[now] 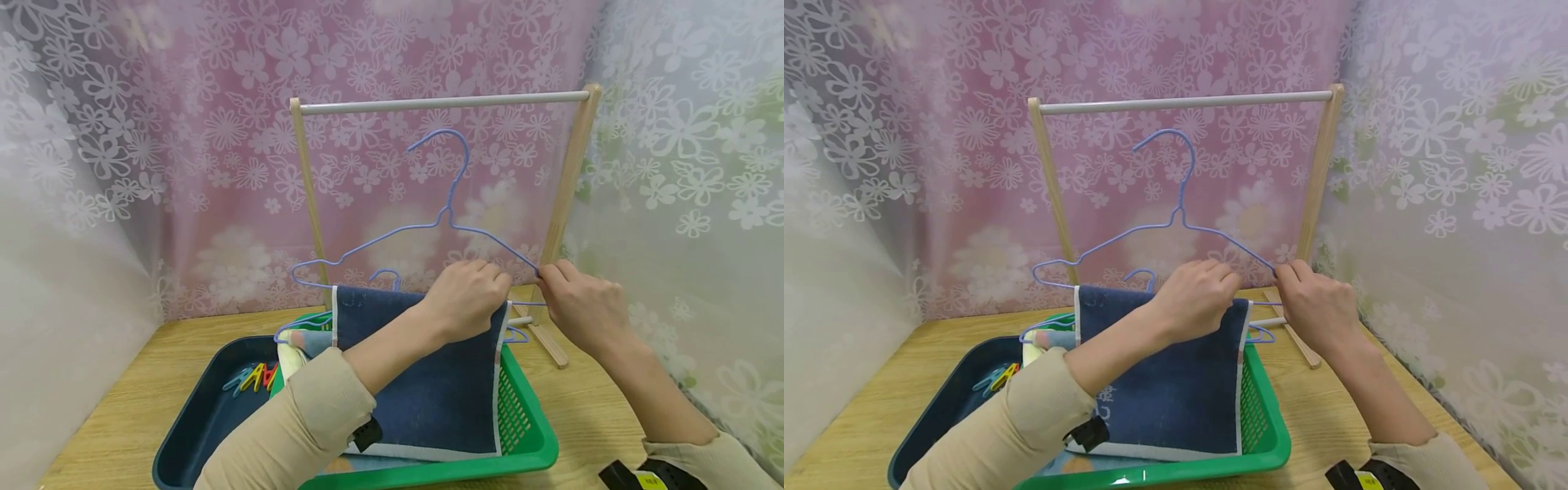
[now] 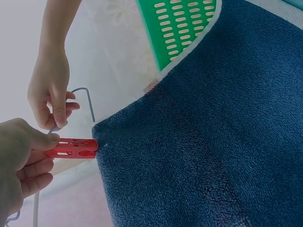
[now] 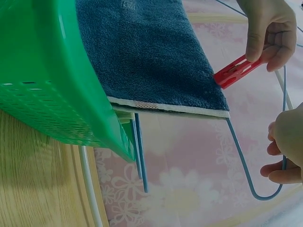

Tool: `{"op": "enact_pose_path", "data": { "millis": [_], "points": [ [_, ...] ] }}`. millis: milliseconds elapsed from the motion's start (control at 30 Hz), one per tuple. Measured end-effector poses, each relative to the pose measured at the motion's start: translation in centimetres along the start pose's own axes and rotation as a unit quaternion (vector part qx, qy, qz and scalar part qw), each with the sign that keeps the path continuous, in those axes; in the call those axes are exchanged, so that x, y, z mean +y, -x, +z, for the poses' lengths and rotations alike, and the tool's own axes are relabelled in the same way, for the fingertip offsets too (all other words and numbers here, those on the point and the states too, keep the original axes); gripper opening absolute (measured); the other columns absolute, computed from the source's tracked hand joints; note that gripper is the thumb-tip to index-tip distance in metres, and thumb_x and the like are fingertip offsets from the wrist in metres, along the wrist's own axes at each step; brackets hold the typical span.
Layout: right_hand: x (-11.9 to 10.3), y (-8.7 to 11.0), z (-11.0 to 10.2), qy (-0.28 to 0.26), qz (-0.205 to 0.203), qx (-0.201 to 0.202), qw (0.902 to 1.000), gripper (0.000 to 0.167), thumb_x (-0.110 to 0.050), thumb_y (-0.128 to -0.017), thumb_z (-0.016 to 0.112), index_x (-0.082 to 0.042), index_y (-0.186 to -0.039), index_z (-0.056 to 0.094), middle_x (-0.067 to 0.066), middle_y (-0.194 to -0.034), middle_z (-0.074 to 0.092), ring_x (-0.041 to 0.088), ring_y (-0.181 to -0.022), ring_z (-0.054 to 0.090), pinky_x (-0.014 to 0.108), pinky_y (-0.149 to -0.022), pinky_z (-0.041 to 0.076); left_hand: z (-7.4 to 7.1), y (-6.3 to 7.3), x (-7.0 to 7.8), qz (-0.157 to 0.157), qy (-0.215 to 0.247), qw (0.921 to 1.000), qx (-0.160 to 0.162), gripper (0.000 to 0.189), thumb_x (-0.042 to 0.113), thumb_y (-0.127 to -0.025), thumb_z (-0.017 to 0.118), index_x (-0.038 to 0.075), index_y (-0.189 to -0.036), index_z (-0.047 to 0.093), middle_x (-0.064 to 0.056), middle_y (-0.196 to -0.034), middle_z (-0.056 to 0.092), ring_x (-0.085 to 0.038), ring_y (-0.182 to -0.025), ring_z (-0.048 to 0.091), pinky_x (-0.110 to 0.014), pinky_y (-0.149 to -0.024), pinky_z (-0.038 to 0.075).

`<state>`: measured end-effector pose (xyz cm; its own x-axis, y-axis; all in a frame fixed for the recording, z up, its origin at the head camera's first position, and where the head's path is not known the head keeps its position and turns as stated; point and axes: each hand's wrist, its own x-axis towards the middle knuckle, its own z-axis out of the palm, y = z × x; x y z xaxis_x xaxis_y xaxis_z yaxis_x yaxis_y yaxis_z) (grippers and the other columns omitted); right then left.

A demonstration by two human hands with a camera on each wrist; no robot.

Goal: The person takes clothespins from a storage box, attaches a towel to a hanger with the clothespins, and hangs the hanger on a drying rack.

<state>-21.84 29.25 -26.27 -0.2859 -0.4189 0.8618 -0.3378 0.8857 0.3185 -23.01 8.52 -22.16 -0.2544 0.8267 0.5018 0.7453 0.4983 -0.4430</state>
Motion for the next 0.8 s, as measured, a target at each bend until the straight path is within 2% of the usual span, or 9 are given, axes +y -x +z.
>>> {"op": "enact_pose_path", "data": {
  "millis": [167, 400, 633, 800],
  "points": [
    [0.1, 0.1, 0.0, 0.001, -0.002, -0.003, 1.0, 0.047, -0.032, -0.102, 0.027, -0.001, -0.08, 0.055, 0.01, -0.069, 0.054, 0.018, -0.032, 0.033, 0.028, -0.029, 0.018, 0.1, -0.2, -0.1, -0.013, 0.042, 0.999, 0.006, 0.012, 0.005, -0.085, 0.057, 0.012, -0.08, 0.064, 0.002, -0.074, 0.06, -0.007, -0.062, 0.048, -0.018, -0.054, 0.035],
    [0.1, 0.0, -0.2, 0.002, -0.003, -0.005, 1.0, 0.048, -0.033, -0.102, 0.026, -0.001, -0.081, 0.055, 0.01, -0.07, 0.056, 0.02, -0.033, 0.037, 0.03, -0.028, 0.02, 0.3, -0.7, -0.6, -0.039, 0.098, 0.9944, -0.007, 0.011, 0.002, -0.083, 0.058, 0.011, -0.081, 0.063, 0.002, -0.07, 0.056, -0.008, -0.061, 0.046, -0.018, -0.054, 0.035],
    [0.3, -0.3, -0.4, -0.003, -0.013, 0.0, 0.9999, 0.045, -0.031, -0.101, 0.028, -0.002, -0.079, 0.054, 0.009, -0.068, 0.054, 0.018, -0.032, 0.033, 0.029, -0.029, 0.018, 0.1, -1.2, -1.0, -0.058, 0.158, 0.9856, -0.019, 0.016, 0.001, -0.083, 0.06, 0.009, -0.095, 0.067, 0.0, -0.087, 0.066, -0.01, -0.076, 0.06, -0.016, -0.062, 0.045],
    [0.3, -0.5, -0.5, -0.009, -0.025, 0.002, 0.9996, 0.044, -0.029, -0.101, 0.027, -0.002, -0.078, 0.054, 0.008, -0.067, 0.052, 0.016, -0.033, 0.031, 0.028, -0.029, 0.016, 0.6, -1.4, -0.9, -0.053, 0.185, 0.9811, -0.024, 0.015, -0.001, -0.084, 0.057, 0.008, -0.09, 0.065, 0.001, -0.076, 0.06, -0.009, -0.065, 0.051, -0.015, -0.057, 0.039]
  ]
}}
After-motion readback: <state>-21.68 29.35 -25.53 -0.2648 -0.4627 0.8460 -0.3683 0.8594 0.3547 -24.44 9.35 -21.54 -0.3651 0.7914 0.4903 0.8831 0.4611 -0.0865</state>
